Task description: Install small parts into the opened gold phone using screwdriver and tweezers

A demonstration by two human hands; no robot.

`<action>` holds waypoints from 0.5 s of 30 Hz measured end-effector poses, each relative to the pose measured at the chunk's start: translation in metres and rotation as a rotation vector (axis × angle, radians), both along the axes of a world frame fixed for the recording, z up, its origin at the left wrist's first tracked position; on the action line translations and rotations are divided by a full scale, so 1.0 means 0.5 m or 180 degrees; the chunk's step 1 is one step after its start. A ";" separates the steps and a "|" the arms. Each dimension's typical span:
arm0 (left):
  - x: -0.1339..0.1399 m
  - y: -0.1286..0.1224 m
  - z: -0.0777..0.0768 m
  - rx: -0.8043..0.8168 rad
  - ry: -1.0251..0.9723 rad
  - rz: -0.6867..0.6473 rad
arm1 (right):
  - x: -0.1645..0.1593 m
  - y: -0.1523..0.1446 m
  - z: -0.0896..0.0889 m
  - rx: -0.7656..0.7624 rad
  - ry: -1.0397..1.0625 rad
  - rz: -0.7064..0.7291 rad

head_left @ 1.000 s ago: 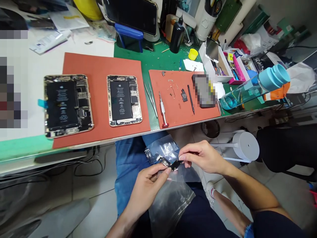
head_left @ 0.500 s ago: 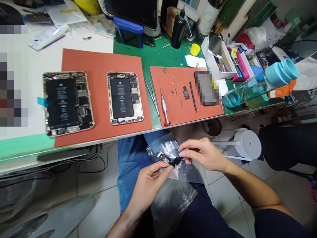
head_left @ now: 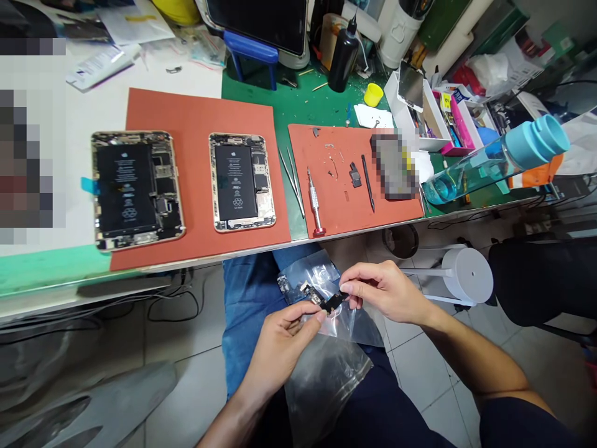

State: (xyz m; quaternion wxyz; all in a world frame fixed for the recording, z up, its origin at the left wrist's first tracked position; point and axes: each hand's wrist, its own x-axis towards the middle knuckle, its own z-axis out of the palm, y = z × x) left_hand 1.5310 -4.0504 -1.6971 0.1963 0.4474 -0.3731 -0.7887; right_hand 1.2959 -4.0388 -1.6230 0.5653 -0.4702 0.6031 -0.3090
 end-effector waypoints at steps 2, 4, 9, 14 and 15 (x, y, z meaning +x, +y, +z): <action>0.000 0.000 0.002 -0.0012 0.0035 0.0007 | 0.000 0.001 0.000 -0.0030 0.0024 0.0013; 0.001 -0.001 0.004 -0.0076 0.0036 0.0005 | 0.000 0.002 0.000 -0.0037 0.0045 0.0018; 0.002 -0.003 0.004 -0.0209 0.0013 -0.0048 | 0.001 0.001 0.003 -0.0039 0.0111 0.0039; 0.001 -0.005 0.005 -0.0214 0.0046 -0.0014 | 0.004 0.000 0.007 -0.0053 0.0176 0.0055; 0.001 -0.005 0.006 -0.0232 0.0053 0.0011 | 0.004 0.000 0.007 -0.0053 0.0179 0.0065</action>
